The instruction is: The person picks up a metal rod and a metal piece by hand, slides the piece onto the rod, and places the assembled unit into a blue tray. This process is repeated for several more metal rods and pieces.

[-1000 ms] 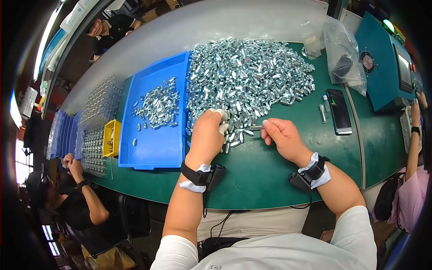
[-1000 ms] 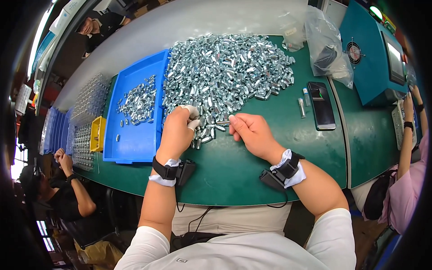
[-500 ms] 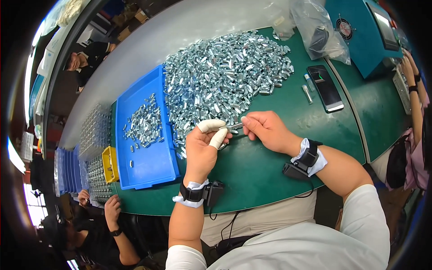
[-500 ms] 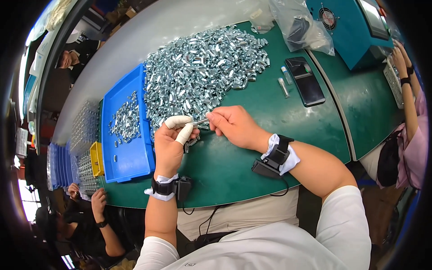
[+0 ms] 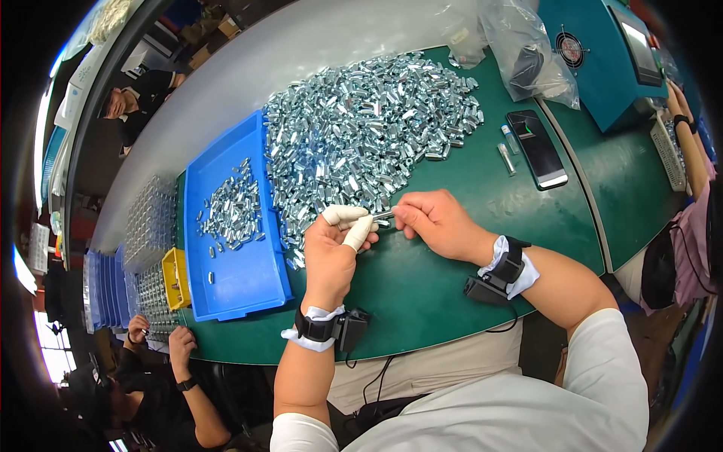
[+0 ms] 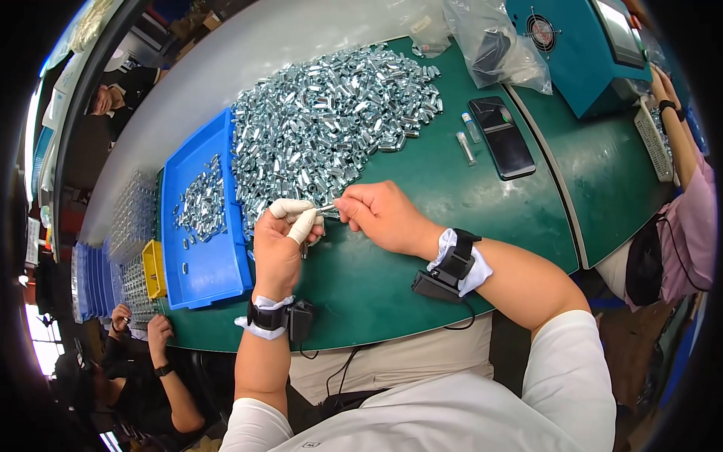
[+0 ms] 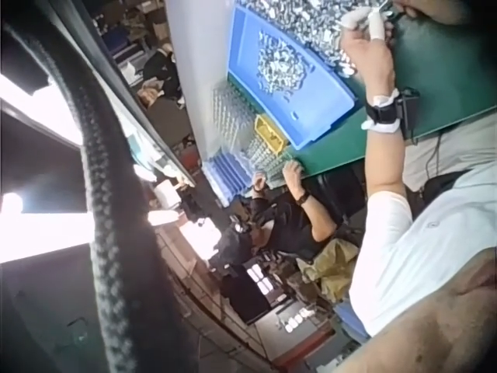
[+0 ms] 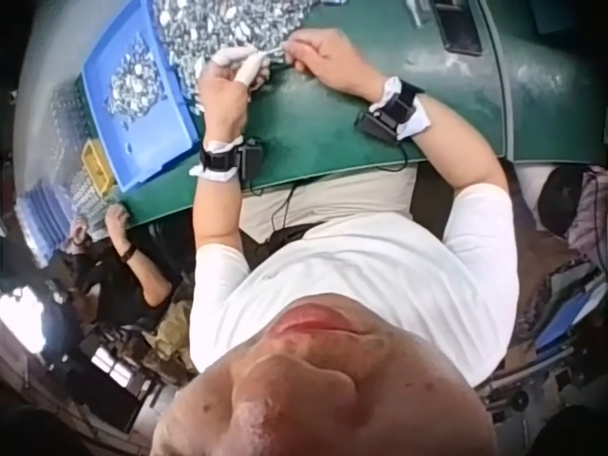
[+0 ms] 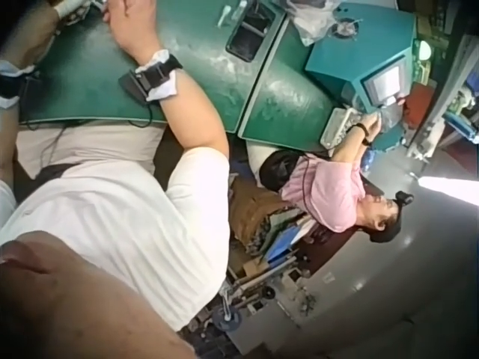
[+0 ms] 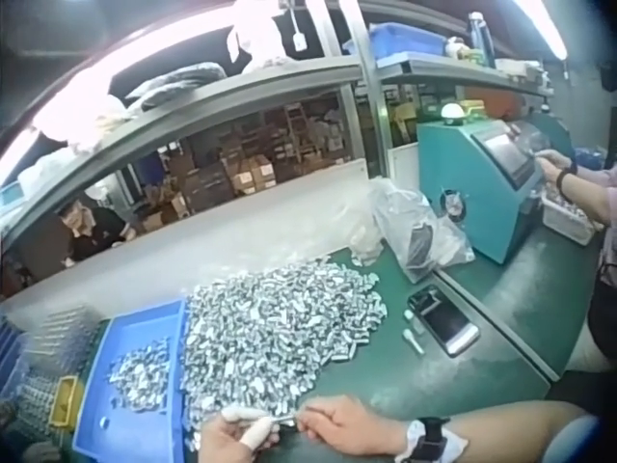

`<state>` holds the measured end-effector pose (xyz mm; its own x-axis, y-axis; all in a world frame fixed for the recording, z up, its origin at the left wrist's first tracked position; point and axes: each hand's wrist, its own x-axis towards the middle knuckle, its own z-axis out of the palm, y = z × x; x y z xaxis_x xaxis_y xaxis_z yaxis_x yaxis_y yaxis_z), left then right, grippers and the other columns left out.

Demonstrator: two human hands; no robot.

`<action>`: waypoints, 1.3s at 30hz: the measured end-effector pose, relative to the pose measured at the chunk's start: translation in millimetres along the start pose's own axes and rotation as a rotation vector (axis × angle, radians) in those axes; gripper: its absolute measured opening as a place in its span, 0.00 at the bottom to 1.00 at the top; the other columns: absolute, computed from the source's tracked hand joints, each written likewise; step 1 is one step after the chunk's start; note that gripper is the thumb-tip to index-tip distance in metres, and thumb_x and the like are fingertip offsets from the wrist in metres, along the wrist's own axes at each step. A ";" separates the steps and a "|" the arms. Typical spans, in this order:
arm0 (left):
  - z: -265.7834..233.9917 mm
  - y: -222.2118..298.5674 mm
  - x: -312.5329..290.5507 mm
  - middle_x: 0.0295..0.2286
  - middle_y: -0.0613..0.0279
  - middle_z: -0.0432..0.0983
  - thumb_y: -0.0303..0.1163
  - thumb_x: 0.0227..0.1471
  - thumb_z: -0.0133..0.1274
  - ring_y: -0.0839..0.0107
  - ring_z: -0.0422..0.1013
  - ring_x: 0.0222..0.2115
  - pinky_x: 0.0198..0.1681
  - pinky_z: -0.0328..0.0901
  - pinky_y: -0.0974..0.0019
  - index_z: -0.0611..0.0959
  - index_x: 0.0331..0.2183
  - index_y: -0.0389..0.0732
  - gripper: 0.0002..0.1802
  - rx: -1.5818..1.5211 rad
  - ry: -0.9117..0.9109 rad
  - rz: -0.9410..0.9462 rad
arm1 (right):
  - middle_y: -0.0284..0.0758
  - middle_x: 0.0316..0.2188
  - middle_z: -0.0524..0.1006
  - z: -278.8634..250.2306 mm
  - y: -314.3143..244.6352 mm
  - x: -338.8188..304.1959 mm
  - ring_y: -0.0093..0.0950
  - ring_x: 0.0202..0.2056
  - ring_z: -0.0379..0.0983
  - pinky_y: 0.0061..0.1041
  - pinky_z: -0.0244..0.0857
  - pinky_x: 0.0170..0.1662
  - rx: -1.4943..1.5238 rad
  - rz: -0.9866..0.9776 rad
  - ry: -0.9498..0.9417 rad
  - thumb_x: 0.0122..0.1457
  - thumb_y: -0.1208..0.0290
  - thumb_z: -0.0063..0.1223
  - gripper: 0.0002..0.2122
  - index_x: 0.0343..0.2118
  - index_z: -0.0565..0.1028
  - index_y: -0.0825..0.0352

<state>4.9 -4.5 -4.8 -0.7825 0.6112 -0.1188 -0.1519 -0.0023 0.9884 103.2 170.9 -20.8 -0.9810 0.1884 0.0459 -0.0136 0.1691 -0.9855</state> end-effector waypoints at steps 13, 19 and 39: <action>1.6 3.0 -2.3 0.27 0.64 0.78 0.23 0.55 0.56 0.79 0.71 0.25 0.29 0.65 0.76 0.78 0.35 0.38 0.04 -0.106 -0.015 -0.015 | 0.29 0.16 0.73 0.5 0.2 -1.4 0.17 0.20 0.67 0.21 0.61 0.25 -0.008 -0.055 0.026 0.65 0.67 0.47 0.14 0.25 0.75 0.68; -3.6 3.2 -1.4 0.27 0.63 0.78 0.22 0.56 0.55 0.79 0.70 0.24 0.28 0.64 0.77 0.77 0.36 0.38 0.05 0.012 -0.040 0.005 | 0.28 0.17 0.73 -1.0 -1.0 -0.7 0.16 0.21 0.68 0.20 0.61 0.26 -0.040 -0.043 -0.039 0.66 0.67 0.45 0.13 0.26 0.75 0.68; 6.3 2.2 -4.7 0.31 0.64 0.78 0.22 0.55 0.57 0.79 0.72 0.27 0.29 0.65 0.76 0.78 0.37 0.38 0.07 -0.007 -0.066 0.057 | 0.26 0.18 0.71 2.1 3.9 0.2 0.15 0.23 0.66 0.18 0.59 0.27 0.150 -0.009 -0.090 0.69 0.62 0.42 0.17 0.26 0.73 0.68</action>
<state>12.0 -2.4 -1.5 -0.7488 0.6604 -0.0557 -0.1124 -0.0436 0.9927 102.5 169.6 -25.0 -0.9940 0.0993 0.0465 -0.0445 0.0228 -0.9988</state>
